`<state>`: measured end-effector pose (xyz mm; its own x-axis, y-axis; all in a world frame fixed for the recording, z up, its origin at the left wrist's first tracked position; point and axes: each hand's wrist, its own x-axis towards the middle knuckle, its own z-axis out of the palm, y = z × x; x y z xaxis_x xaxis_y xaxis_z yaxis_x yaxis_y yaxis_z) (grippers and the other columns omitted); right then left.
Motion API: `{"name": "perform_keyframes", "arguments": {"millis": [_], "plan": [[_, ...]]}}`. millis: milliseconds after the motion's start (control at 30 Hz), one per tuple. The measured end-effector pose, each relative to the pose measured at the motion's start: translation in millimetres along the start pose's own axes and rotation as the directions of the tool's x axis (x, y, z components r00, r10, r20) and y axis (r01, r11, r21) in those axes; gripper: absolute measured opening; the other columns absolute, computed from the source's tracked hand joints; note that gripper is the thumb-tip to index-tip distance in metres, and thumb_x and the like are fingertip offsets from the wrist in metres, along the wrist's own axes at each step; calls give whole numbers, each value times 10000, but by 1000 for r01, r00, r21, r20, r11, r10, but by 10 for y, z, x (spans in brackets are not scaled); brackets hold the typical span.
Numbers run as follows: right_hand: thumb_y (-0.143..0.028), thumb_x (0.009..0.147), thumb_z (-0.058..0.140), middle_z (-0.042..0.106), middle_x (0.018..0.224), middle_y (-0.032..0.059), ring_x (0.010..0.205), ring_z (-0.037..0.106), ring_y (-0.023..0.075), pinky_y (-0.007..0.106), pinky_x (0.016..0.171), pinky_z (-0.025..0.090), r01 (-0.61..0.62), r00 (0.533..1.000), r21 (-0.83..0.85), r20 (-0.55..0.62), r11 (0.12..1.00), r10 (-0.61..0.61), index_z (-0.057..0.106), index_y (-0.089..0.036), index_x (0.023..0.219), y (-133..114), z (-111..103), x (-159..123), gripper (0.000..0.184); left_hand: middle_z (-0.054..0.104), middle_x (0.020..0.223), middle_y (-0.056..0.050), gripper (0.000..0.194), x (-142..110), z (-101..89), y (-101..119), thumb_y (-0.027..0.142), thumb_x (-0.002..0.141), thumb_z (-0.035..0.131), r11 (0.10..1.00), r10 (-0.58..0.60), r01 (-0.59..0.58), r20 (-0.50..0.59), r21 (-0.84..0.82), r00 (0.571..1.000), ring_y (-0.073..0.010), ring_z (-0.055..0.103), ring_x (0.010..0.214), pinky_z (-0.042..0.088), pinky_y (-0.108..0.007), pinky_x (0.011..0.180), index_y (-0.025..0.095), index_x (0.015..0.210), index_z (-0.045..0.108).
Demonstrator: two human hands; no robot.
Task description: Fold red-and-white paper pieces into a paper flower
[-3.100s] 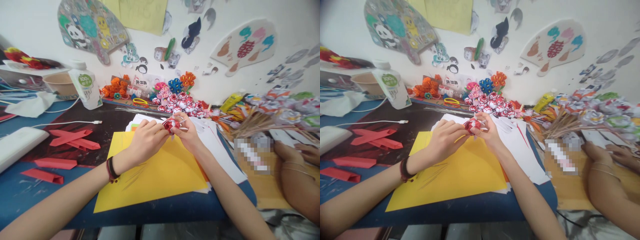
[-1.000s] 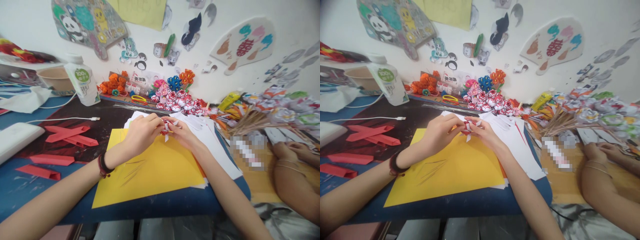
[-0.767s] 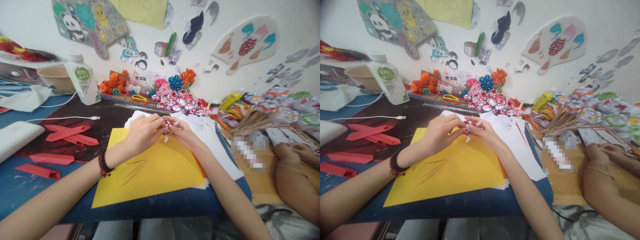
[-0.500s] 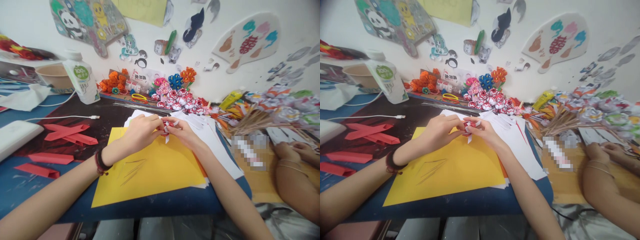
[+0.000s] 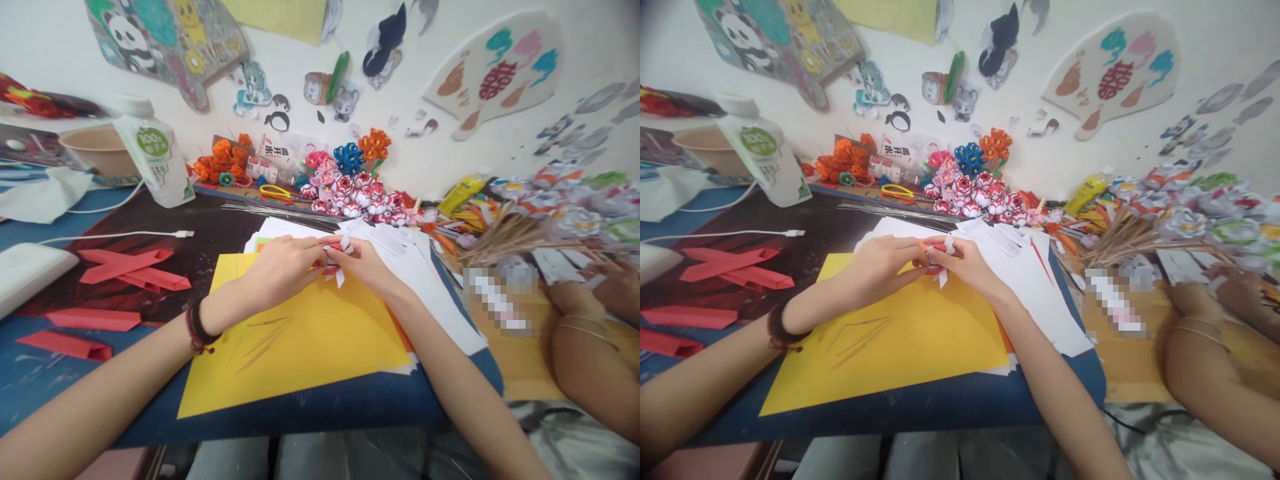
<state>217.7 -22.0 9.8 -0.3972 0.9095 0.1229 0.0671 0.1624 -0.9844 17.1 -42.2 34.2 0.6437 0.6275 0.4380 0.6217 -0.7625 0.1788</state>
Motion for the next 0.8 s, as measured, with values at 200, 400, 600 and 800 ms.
{"name": "perform_keyframes", "arguments": {"millis": [200, 400, 600, 800], "plan": [[-502, 819, 682, 702, 994, 61, 821, 675, 170, 280, 696, 554, -2, 999, -76, -53, 997, -2, 661, -197, 1130, -63, 38, -25, 435, 686, 867, 0, 158, -5, 69, -19, 297, 940, 576, 996, -34, 31, -36, -83, 999, -138, 620, 758, 397, -245, 653, 186, 844, 634], [-498, 721, 766, 592, 731, -29, 586, 558, 90, 208, 513, 443, 48, 928, -303, -338, 952, -155, 592, -202, 863, -236, -92, -84, 371, 631, 786, -7, 200, -12, 83, -16, 241, 975, 471, 973, 117, -69, -214, 222, 970, -123, 569, 662, 361, -263, 602, 174, 858, 619], [-454, 787, 701, 609, 597, -6, 498, 558, 98, 222, 468, 409, -84, 995, -324, 27, 942, 98, 655, -159, 732, -314, -109, -148, 304, 659, 847, -6, 186, -33, 114, -57, 254, 984, 487, 981, 105, -42, -337, 189, 936, -104, 571, 680, 393, -245, 621, 182, 881, 624], [-308, 802, 663, 548, 547, -33, 490, 512, 83, 215, 472, 367, 32, 999, -375, -16, 926, -41, 594, -160, 642, -213, -18, -138, 229, 675, 885, 2, 118, -32, 125, -55, 243, 968, 531, 990, 73, -21, -372, 142, 925, -111, 583, 717, 393, -253, 638, 196, 919, 628]]}}
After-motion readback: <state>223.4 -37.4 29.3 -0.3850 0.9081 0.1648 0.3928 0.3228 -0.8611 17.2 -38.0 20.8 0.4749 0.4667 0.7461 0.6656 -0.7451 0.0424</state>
